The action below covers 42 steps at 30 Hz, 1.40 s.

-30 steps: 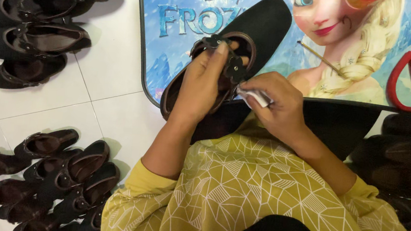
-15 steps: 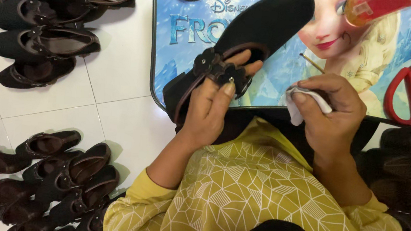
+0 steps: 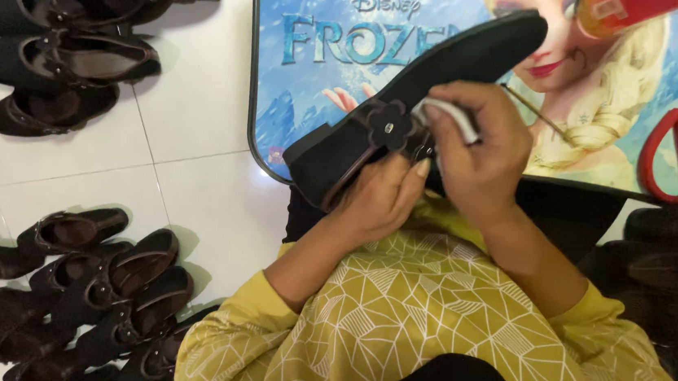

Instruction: The person sits on the floor and cleans black shoes one at a time, holding each shoe on their lap. They scrape along the shoe edges with a small stick tool and wipe the shoe with a cloth, then place the finished shoe on the floor with rows of other shoes.

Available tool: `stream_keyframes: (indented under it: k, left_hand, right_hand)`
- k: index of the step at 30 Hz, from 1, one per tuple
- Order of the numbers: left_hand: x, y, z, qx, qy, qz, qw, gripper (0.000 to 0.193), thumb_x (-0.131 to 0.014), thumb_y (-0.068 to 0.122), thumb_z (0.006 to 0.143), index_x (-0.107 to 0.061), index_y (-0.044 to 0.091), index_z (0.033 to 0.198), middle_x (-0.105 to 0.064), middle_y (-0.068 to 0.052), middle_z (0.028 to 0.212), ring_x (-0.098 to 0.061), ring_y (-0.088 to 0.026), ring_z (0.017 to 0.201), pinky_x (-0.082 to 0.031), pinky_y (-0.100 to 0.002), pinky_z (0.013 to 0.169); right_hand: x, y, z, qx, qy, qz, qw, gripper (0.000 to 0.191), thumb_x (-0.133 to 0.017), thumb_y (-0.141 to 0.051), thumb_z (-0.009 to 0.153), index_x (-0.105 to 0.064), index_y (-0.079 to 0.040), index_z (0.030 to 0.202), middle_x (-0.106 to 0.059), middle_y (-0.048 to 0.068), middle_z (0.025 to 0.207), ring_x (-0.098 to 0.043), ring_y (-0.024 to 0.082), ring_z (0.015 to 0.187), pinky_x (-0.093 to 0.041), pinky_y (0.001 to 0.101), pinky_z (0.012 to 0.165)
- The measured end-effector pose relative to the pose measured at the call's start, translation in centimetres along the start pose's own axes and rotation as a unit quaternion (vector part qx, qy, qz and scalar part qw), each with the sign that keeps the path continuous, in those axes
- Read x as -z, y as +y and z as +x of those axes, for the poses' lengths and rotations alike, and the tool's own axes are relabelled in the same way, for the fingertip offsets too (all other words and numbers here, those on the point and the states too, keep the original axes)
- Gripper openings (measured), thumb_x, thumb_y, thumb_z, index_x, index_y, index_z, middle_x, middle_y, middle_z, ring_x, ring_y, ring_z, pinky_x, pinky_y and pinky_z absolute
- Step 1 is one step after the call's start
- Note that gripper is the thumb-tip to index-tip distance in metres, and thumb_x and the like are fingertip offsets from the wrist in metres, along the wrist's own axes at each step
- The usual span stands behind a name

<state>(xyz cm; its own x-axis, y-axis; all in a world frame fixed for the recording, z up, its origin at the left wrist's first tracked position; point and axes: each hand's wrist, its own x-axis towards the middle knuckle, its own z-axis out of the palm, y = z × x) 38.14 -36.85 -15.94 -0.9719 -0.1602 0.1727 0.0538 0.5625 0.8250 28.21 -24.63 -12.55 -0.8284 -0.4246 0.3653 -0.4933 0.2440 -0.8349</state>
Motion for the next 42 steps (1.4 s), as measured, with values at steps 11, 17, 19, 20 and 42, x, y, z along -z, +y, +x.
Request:
stream_keyframes:
  k: [11,17,19,20,42]
  left_hand:
    - [-0.7,-1.2,-0.8,-0.039,0.050,0.073,0.995,0.061,-0.060,0.022,0.105,-0.038,-0.007,0.153,-0.031,-0.040,0.160,-0.011,-0.062,0.155,0.001,-0.073,0.128]
    - [-0.8,-0.7,-0.3,-0.027,0.052,0.059,0.997,0.044,-0.058,0.021,0.107,-0.047,0.000,0.143,-0.026,-0.042,0.159,-0.015,-0.062,0.155,-0.005,-0.067,0.128]
    - [-0.2,0.2,-0.5,-0.038,0.085,0.112,0.989,0.052,-0.059,0.018,0.101,-0.045,-0.003,0.147,-0.016,-0.052,0.153,-0.005,-0.070,0.144,-0.001,-0.069,0.123]
    - [0.1,0.4,-0.3,-0.039,0.063,0.081,0.994,0.050,-0.056,0.015,0.102,-0.044,-0.004,0.148,-0.028,-0.042,0.153,-0.015,-0.062,0.147,0.000,-0.069,0.124]
    - [3.0,0.9,-7.0,0.059,0.130,-0.643,0.753,0.065,-0.056,0.028,0.102,-0.035,-0.003,0.155,-0.051,-0.025,0.151,-0.058,-0.038,0.132,-0.051,-0.055,0.110]
  right_hand:
    - [1.4,-3.4,1.4,0.077,-0.037,0.007,0.996,0.019,-0.073,0.008,0.086,-0.066,0.003,0.103,-0.067,0.013,0.104,-0.064,0.023,0.100,-0.051,0.0373,0.088]
    - [-0.3,-2.5,1.4,0.066,-0.036,-0.081,0.994,0.024,-0.076,0.007,0.091,-0.073,0.000,0.115,-0.070,0.014,0.112,-0.070,0.026,0.101,-0.056,0.0334,0.086]
    - [0.4,-1.2,0.9,0.070,0.001,-0.099,0.993,0.019,-0.077,0.006,0.097,-0.072,0.000,0.115,-0.070,0.013,0.108,-0.068,0.025,0.101,-0.055,0.0333,0.088]
    - [0.7,-0.3,1.1,0.077,0.021,-0.107,0.991,0.017,-0.078,0.006,0.100,-0.071,0.000,0.115,-0.070,0.012,0.106,-0.068,0.025,0.101,-0.054,0.0332,0.089]
    - [5.4,-4.5,1.5,-0.010,-0.010,0.470,0.883,0.010,-0.059,-0.013,0.112,-0.057,-0.004,0.115,-0.070,0.025,0.124,-0.058,0.009,0.070,-0.049,0.0227,0.067]
